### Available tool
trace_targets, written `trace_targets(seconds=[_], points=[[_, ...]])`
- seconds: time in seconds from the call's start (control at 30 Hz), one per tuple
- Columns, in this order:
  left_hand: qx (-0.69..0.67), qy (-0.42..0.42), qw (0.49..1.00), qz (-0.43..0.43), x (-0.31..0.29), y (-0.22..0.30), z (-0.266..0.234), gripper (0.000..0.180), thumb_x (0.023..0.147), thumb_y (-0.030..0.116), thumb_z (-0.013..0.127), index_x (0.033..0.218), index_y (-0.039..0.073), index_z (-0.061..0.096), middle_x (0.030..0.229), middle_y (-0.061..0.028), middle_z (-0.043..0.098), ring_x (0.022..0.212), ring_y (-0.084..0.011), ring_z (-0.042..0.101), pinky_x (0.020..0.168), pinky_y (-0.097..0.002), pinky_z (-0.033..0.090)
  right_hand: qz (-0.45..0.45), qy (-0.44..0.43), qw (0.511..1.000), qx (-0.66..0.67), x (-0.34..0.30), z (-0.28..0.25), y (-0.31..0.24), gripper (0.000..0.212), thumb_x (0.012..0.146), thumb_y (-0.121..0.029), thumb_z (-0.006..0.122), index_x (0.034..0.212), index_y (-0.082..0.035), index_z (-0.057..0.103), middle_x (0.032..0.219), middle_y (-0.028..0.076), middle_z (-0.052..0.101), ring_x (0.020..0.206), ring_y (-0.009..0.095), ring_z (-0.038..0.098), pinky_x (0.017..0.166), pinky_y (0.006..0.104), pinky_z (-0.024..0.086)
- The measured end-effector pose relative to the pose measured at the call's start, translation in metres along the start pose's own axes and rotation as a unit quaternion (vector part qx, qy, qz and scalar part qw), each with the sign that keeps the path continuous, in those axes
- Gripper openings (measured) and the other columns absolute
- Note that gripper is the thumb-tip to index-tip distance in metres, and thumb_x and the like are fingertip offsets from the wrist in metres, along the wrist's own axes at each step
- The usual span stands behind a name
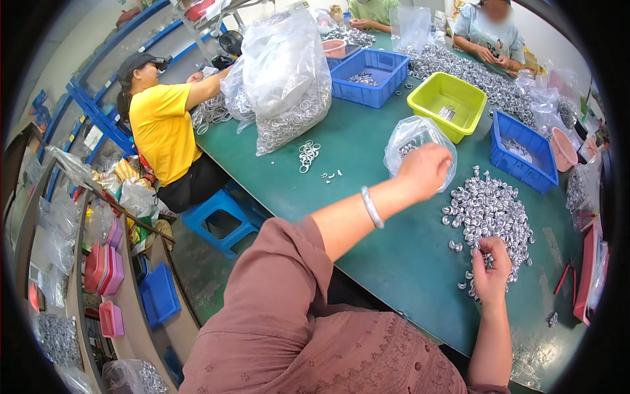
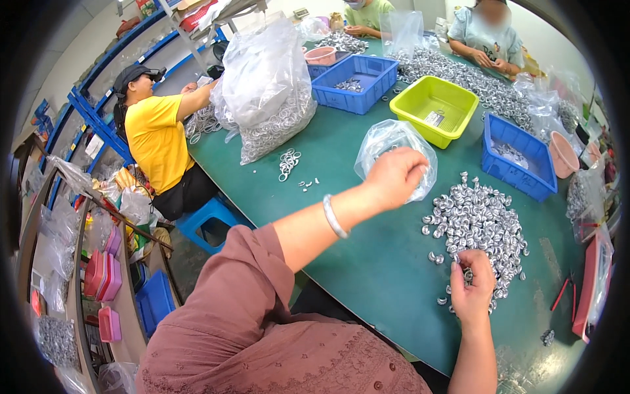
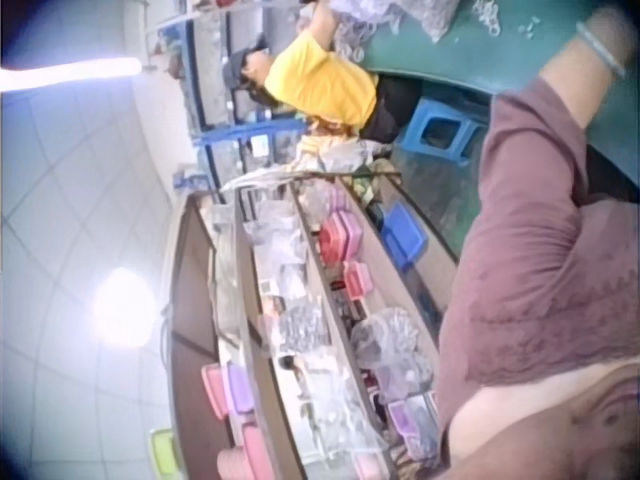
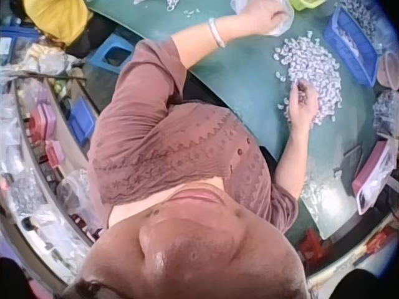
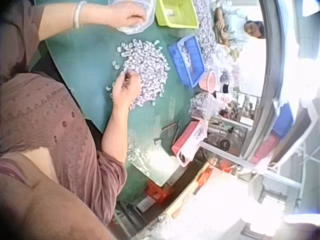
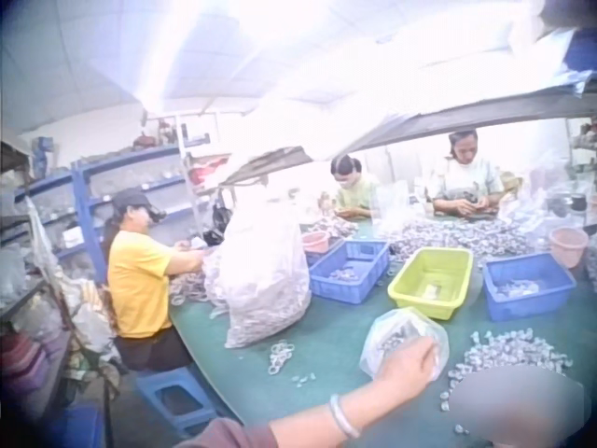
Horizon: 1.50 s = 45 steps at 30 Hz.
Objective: The person picks up and joins small metal pieces by hand from a large pile on a green table, placing the assembled units into a plastic bag.
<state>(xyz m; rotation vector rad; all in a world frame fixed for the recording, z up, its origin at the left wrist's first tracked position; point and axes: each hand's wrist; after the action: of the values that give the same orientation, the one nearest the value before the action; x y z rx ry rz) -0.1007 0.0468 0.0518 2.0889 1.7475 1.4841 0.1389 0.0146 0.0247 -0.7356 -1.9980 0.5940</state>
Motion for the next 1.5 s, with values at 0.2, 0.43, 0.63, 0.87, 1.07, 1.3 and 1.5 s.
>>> trace_targets(seconds=[0.2,0.43,0.63,0.87,1.07,1.3,1.5], points=[[0.200,-0.087,0.975,-0.038,0.021,-0.029,-0.010,0.010,0.075,0.008,0.049,0.078,0.007,0.058,0.087,-0.0133,0.054,0.084,-0.0318,0.053,0.071,-0.0405,0.044,-0.004,0.002,1.000,-0.013,-0.002,-0.005,0.003,0.014,0.067,0.009,0.054,0.079,0.001,0.051,0.073,0.009,0.050,0.063,0.018,0.050,0.059,0.0258,0.041],[0.281,-0.132,0.949,-0.048,0.007,-0.049,-0.007,0.012,0.072,0.005,0.049,0.080,0.004,0.058,0.092,-0.0149,0.052,0.092,-0.0321,0.051,0.074,-0.0411,0.044,0.015,0.002,1.000,0.002,-0.006,0.000,0.007,0.014,0.069,0.008,0.053,0.081,0.001,0.051,0.074,0.008,0.049,0.064,0.017,0.048,0.060,0.0253,0.041],[0.269,-0.126,0.955,-0.003,0.005,-0.047,-0.007,0.012,0.070,0.006,0.051,0.078,0.004,0.059,0.093,-0.0140,0.052,0.095,-0.0295,0.048,0.075,-0.0399,0.045,0.003,-0.009,1.000,-0.019,-0.005,0.000,0.000,0.013,0.069,0.008,0.054,0.080,0.001,0.051,0.072,0.008,0.050,0.063,0.017,0.049,0.060,0.0253,0.041],[0.093,-0.011,0.987,0.127,-0.005,0.014,0.008,0.014,0.071,0.006,0.058,0.085,0.005,0.060,0.078,-0.0095,0.057,0.073,-0.0270,0.054,0.065,-0.0346,0.045,-0.040,0.029,0.998,-0.050,0.000,-0.006,0.008,0.016,0.067,0.004,0.059,0.080,-0.001,0.053,0.073,0.010,0.053,0.063,0.023,0.052,0.057,0.0292,0.042],[-0.430,-0.278,0.803,-0.305,-0.032,0.056,0.048,0.020,0.087,0.023,0.051,0.091,0.005,0.058,0.074,-0.0001,0.056,0.062,-0.0080,0.050,0.057,-0.0207,0.043,-0.008,0.088,0.996,-0.006,0.000,-0.002,0.016,0.027,0.068,0.003,0.062,0.092,-0.001,0.053,0.079,0.010,0.055,0.068,0.020,0.056,0.060,0.0286,0.046],[-0.514,-0.291,0.731,-0.342,-0.042,0.053,0.058,0.015,0.087,0.020,0.050,0.083,0.007,0.057,0.069,0.0007,0.055,0.059,-0.0077,0.051,0.055,-0.0202,0.043,-0.038,0.085,0.996,-0.018,-0.001,-0.007,0.013,0.031,0.067,0.006,0.060,0.096,-0.002,0.052,0.079,0.009,0.056,0.069,0.022,0.056,0.061,0.0298,0.046],[-0.535,-0.317,0.700,-0.350,-0.052,0.044,0.058,0.012,0.086,0.018,0.052,0.080,0.008,0.055,0.068,0.0009,0.054,0.059,-0.0071,0.050,0.054,-0.0194,0.041,-0.031,0.072,0.996,-0.030,-0.002,-0.003,0.019,0.033,0.067,0.006,0.060,0.098,-0.001,0.052,0.080,0.010,0.056,0.071,0.023,0.056,0.062,0.0303,0.046]])
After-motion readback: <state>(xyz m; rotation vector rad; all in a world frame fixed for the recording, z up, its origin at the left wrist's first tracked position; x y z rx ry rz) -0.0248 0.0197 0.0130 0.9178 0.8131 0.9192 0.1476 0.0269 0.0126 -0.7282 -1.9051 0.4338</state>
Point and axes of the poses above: each hand's wrist, its own x-axis towards the middle knuckle, its own z-axis out of the palm, y = z × x
